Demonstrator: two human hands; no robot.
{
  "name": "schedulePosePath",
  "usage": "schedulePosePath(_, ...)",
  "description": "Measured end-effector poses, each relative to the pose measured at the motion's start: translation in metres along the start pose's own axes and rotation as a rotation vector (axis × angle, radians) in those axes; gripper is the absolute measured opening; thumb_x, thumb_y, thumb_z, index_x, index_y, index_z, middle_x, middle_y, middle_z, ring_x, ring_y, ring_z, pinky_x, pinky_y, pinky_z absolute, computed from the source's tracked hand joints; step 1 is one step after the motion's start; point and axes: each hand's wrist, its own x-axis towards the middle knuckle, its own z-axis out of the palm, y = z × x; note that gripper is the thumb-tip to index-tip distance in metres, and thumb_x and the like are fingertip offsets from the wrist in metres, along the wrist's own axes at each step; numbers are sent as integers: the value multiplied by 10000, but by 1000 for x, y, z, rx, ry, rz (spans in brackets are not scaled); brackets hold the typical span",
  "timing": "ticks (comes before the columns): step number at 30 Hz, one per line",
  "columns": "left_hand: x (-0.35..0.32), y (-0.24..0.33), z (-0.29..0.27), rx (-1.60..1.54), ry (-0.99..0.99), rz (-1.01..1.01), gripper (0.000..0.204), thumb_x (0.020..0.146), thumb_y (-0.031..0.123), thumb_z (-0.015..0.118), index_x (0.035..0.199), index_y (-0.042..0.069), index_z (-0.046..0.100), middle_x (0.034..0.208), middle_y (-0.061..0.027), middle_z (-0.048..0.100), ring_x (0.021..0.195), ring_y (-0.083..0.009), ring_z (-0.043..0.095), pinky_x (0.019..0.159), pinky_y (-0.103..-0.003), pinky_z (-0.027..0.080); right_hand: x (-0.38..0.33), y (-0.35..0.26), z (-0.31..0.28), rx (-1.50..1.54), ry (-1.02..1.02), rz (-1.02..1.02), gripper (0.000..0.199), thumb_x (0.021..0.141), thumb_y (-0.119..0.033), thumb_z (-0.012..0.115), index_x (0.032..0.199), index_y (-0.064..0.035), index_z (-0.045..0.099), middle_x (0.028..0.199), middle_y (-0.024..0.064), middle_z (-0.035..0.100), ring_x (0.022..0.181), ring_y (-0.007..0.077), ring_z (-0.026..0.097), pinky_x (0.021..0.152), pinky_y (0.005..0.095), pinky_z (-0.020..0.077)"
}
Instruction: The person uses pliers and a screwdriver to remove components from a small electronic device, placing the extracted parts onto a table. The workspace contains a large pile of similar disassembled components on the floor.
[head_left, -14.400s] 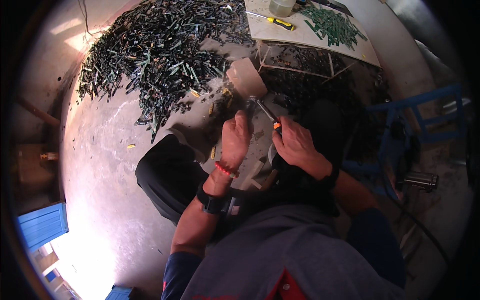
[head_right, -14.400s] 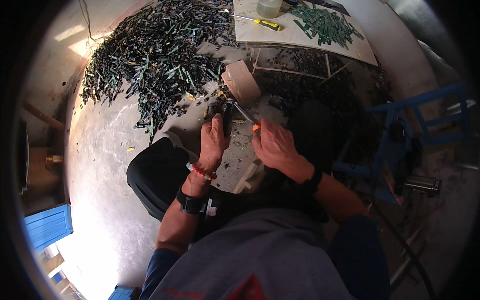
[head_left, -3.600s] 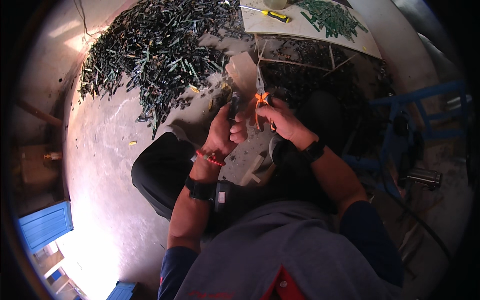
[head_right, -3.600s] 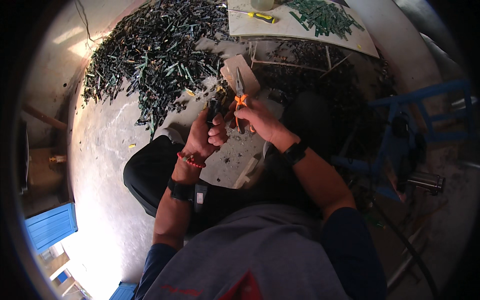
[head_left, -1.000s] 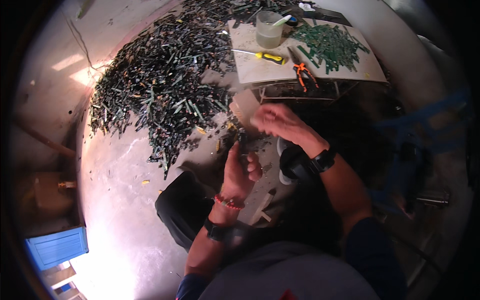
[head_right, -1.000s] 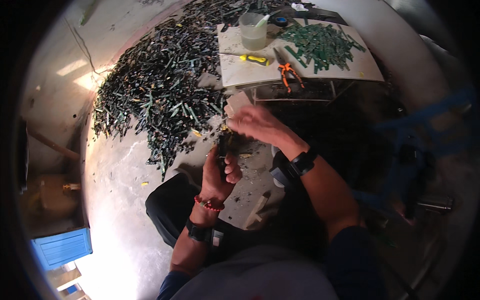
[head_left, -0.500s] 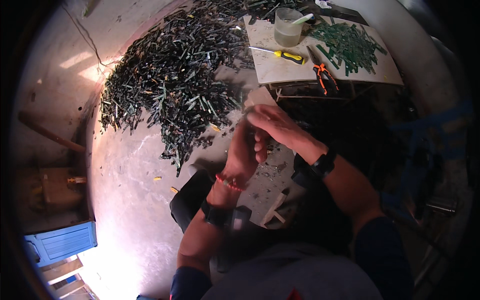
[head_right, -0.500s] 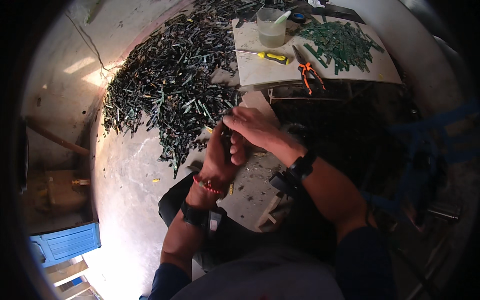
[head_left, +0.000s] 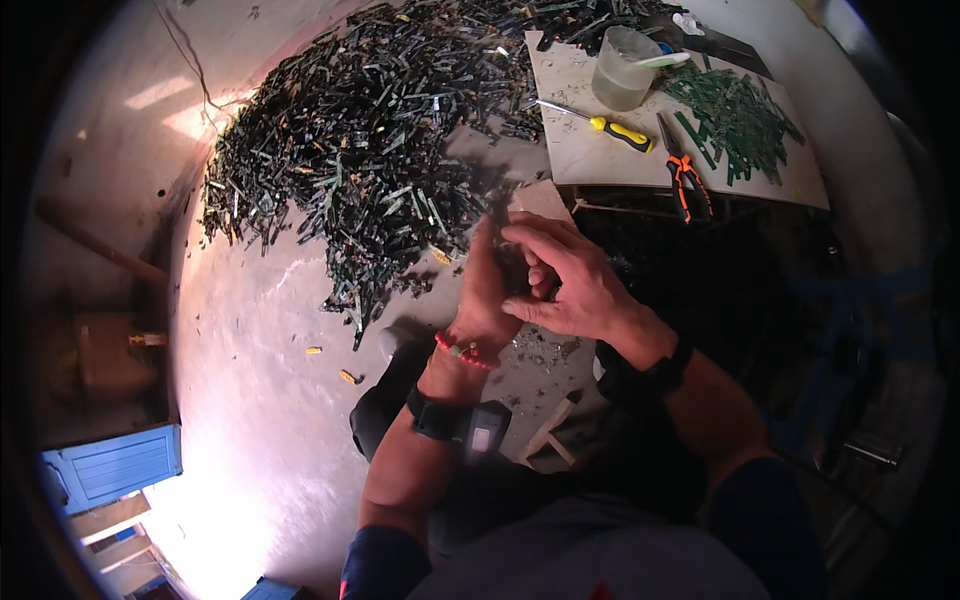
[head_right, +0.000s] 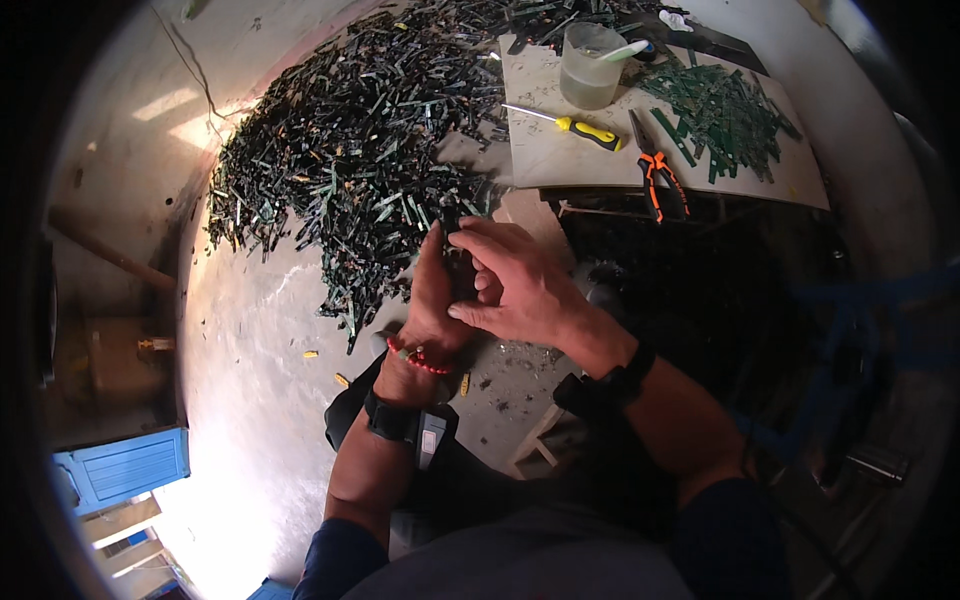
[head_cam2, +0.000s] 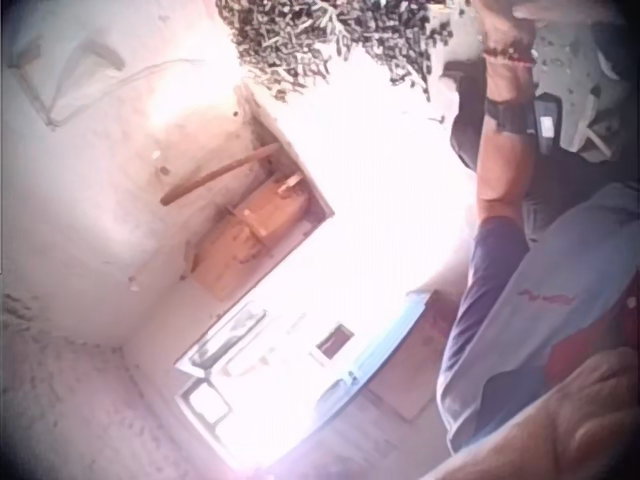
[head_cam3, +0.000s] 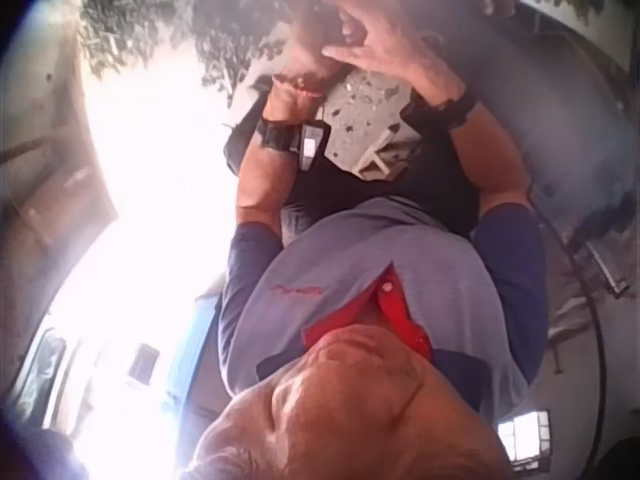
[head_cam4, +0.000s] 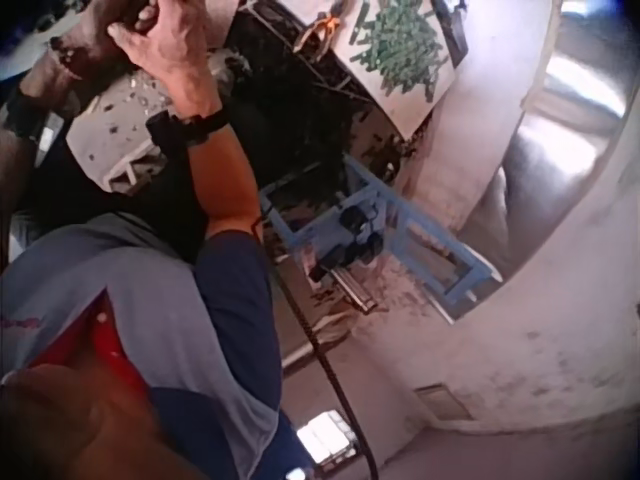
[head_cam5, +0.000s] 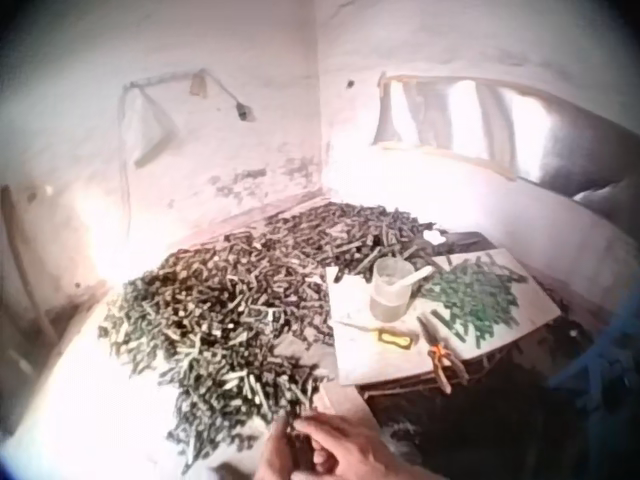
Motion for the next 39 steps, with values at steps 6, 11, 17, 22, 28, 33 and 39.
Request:
schedulePosePath(6,-8,5,-3,-99,102,-9,643,895,657,244,852,88,542,689,-40,524,625,-178,484,541,-298,381,4,-4,4,-132,41,-176,524,688,-144,754,1136,18,535,980,168,591,803,256,593,719,328,509)
schedulePosePath(11,-15,0,-20,134,23,-105,647,892,658,278,744,75,516,605,-48,484,504,-205,452,463,-301,336,4,0,2,287,65,194,239,883,-134,522,1049,34,558,695,107,586,586,220,613,560,318,495)
schedulePosePath(17,-22,-2,-25,151,128,-44,639,870,680,313,702,91,497,579,-31,450,479,-180,429,445,-268,311,14,21,-23,287,56,251,273,963,-190,370,908,3,554,676,72,618,598,103,593,523,249,442)
schedulePosePath(22,-31,-11,-24,395,163,7,554,906,595,364,726,89,500,567,-14,449,467,-150,421,447,-249,312,9,21,-32,381,-93,480,352,997,-298,381,1035,-4,571,743,70,636,604,80,543,556,207,434)
schedulePosePath(28,-37,-19,-35,525,193,111,502,934,540,390,701,101,468,540,-5,396,450,-125,374,431,-245,302,5,16,-27,673,-115,480,354,974,-294,417,1075,0,586,823,46,624,722,111,624,570,220,459)
schedulePosePath(33,-36,-16,-31,540,236,148,522,936,545,392,675,95,429,527,-1,356,442,-127,347,421,-252,289,5,21,-23,662,-76,418,303,967,-200,421,1132,4,572,841,36,623,737,92,605,574,214,464)
schedulePosePath(39,-37,-17,-33,594,245,163,526,943,540,375,675,90,418,531,-2,347,446,-129,340,424,-262,296,8,16,-27,581,-108,392,257,956,-143,419,1082,11,582,810,33,613,677,71,561,562,199,458)
